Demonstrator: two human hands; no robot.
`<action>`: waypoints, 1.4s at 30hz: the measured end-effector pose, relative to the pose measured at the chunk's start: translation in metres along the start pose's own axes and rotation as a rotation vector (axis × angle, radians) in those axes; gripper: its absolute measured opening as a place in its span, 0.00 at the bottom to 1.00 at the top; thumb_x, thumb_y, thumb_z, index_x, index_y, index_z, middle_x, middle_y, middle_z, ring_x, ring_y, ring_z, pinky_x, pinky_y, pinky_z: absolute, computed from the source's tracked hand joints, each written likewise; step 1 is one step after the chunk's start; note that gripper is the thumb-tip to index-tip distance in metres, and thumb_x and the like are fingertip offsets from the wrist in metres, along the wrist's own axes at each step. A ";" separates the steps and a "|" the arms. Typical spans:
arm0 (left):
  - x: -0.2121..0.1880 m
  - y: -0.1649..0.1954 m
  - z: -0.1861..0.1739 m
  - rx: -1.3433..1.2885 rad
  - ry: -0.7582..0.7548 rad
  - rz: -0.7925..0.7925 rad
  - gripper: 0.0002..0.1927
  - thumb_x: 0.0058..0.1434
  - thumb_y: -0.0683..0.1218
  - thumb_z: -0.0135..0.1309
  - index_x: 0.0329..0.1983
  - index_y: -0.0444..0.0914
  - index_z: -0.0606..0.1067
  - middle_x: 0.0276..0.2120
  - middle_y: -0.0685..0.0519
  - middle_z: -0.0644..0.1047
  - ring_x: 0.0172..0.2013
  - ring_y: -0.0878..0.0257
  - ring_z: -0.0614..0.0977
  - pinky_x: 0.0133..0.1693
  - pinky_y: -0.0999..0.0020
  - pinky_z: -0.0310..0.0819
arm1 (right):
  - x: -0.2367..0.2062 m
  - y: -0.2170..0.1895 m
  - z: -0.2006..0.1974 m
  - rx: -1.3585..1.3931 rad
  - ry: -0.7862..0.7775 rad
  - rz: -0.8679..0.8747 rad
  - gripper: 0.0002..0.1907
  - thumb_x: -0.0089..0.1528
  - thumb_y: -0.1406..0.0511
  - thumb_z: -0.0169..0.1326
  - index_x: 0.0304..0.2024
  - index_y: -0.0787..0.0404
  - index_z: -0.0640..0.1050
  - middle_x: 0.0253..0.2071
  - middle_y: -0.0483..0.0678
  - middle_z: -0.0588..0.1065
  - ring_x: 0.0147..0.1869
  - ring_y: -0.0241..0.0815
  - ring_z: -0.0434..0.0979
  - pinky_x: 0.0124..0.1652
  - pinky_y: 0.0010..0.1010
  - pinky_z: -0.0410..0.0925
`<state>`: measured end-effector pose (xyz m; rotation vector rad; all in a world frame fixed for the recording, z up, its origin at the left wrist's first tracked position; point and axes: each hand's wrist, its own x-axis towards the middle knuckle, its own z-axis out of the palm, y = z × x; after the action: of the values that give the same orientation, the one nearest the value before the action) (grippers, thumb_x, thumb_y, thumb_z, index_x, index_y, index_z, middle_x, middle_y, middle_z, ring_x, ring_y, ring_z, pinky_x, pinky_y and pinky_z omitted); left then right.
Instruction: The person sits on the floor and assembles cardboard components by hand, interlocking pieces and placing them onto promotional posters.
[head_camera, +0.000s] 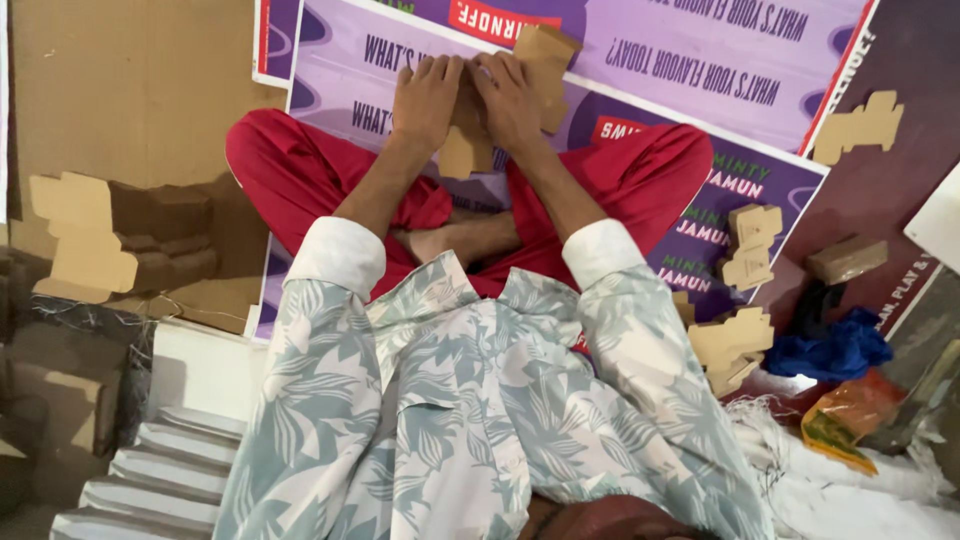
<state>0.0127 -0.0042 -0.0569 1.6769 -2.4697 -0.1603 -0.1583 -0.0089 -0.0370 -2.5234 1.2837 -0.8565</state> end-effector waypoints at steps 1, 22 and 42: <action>-0.001 0.001 -0.001 -0.004 -0.027 -0.003 0.32 0.50 0.40 0.61 0.60 0.37 0.68 0.51 0.49 0.75 0.55 0.52 0.74 0.53 0.54 0.67 | 0.000 -0.001 -0.001 0.007 0.009 0.012 0.20 0.60 0.69 0.58 0.56 0.62 0.77 0.54 0.46 0.74 0.60 0.50 0.71 0.57 0.41 0.63; -0.045 0.012 0.005 -0.007 0.110 0.028 0.35 0.51 0.42 0.56 0.66 0.32 0.68 0.63 0.45 0.70 0.65 0.48 0.69 0.61 0.49 0.64 | 0.000 -0.014 -0.012 -0.076 -0.044 -0.122 0.10 0.63 0.65 0.56 0.47 0.60 0.77 0.43 0.49 0.73 0.54 0.51 0.71 0.53 0.41 0.65; 0.001 0.003 0.004 -0.108 0.073 -0.025 0.26 0.51 0.37 0.59 0.56 0.36 0.71 0.50 0.47 0.74 0.56 0.49 0.74 0.58 0.51 0.65 | 0.015 0.006 -0.020 -0.033 0.107 0.004 0.15 0.62 0.66 0.59 0.52 0.58 0.79 0.51 0.46 0.75 0.59 0.51 0.71 0.57 0.47 0.63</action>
<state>0.0085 -0.0044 -0.0606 1.6397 -2.3444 -0.2263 -0.1668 -0.0228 -0.0164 -2.5303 1.3451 -0.9894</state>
